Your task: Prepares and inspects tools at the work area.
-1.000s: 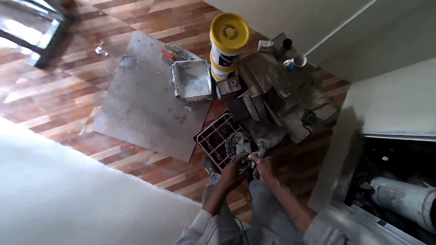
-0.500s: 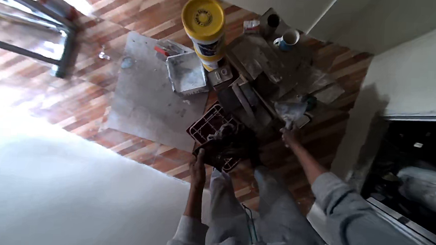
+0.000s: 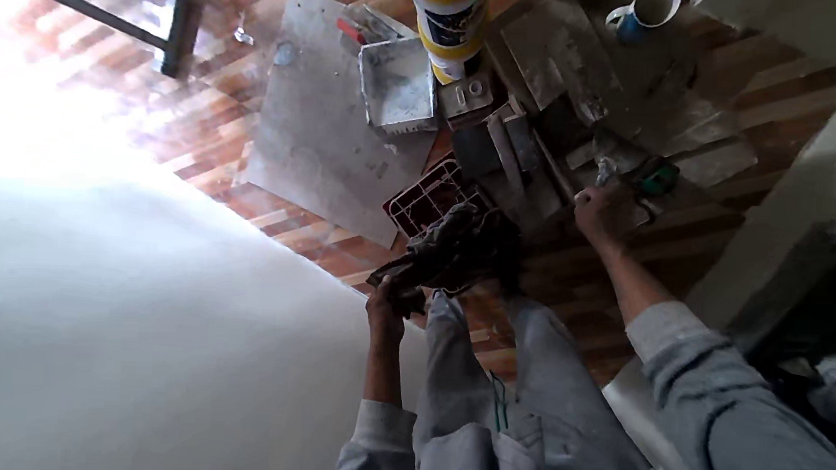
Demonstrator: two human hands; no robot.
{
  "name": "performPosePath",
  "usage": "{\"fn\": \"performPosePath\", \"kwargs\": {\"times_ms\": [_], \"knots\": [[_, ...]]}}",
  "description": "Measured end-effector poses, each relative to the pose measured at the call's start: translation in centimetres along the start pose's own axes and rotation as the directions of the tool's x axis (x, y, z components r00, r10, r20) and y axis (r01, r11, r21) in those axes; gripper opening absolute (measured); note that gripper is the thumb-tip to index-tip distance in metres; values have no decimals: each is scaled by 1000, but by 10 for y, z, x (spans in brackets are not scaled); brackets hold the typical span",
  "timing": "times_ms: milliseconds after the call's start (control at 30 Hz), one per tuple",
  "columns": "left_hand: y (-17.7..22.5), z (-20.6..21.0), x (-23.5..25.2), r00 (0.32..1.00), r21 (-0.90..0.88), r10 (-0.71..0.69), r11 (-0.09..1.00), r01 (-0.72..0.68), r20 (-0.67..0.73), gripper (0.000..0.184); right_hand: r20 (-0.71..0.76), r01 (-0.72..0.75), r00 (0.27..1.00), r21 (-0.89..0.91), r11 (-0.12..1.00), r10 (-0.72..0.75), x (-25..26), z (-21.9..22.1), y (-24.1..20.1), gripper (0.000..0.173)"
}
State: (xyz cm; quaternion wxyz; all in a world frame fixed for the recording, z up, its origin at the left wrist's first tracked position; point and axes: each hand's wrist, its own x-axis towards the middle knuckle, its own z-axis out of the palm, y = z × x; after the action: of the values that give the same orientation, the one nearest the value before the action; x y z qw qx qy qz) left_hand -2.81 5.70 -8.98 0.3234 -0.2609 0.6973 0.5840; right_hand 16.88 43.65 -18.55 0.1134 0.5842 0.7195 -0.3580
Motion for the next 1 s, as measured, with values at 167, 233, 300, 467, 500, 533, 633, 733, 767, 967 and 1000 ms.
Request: {"fn": "performPosePath", "kwargs": {"times_ms": [167, 233, 300, 467, 500, 533, 633, 733, 767, 967, 1000], "knots": [[-11, -20, -3, 985, -37, -4, 999, 10, 173, 33, 383, 407, 825, 106, 907, -415, -108, 71, -42, 35], [-14, -23, -8, 968, -25, -16, 999, 23, 252, 44, 411, 582, 677, 208, 786, -611, -150, 124, -64, 37], [-16, -27, -14, 948, -16, -64, 997, 72, 311, 49, 441, 670, 600, 179, 721, -667, -183, 156, -94, 52], [-17, -54, -21, 948, 111, -167, 984, 141, 272, 38, 406, 692, 623, 113, 713, -669, -183, 182, -116, 28], [-15, -60, -20, 949, 156, -207, 972, 173, 237, 34, 430, 674, 621, 133, 726, -655, -177, 180, -115, 33], [-14, -62, -20, 941, 192, -256, 957, 216, 219, 30, 464, 670, 606, 140, 729, -646, -174, 177, -113, 36], [-21, -55, -17, 911, 205, -322, 940, 273, 260, 19, 508, 689, 596, 75, 721, -622, -181, 167, -110, 34], [-30, -39, -19, 868, 211, -331, 940, 268, 371, 29, 431, 697, 681, -135, 704, -592, -187, 162, -113, 27], [-33, -33, -25, 851, 225, -360, 930, 292, 382, 30, 484, 638, 728, -222, 737, -485, -188, 159, -119, 28], [-5, -47, -96, 753, 336, -505, 858, 388, 421, 14, 508, 270, 861, -497, 825, 25, -140, 187, -121, 35], [0, -60, -101, 737, 355, -506, 857, 374, 447, 12, 492, 273, 871, -511, 815, 16, -129, 191, -121, 34]]}}
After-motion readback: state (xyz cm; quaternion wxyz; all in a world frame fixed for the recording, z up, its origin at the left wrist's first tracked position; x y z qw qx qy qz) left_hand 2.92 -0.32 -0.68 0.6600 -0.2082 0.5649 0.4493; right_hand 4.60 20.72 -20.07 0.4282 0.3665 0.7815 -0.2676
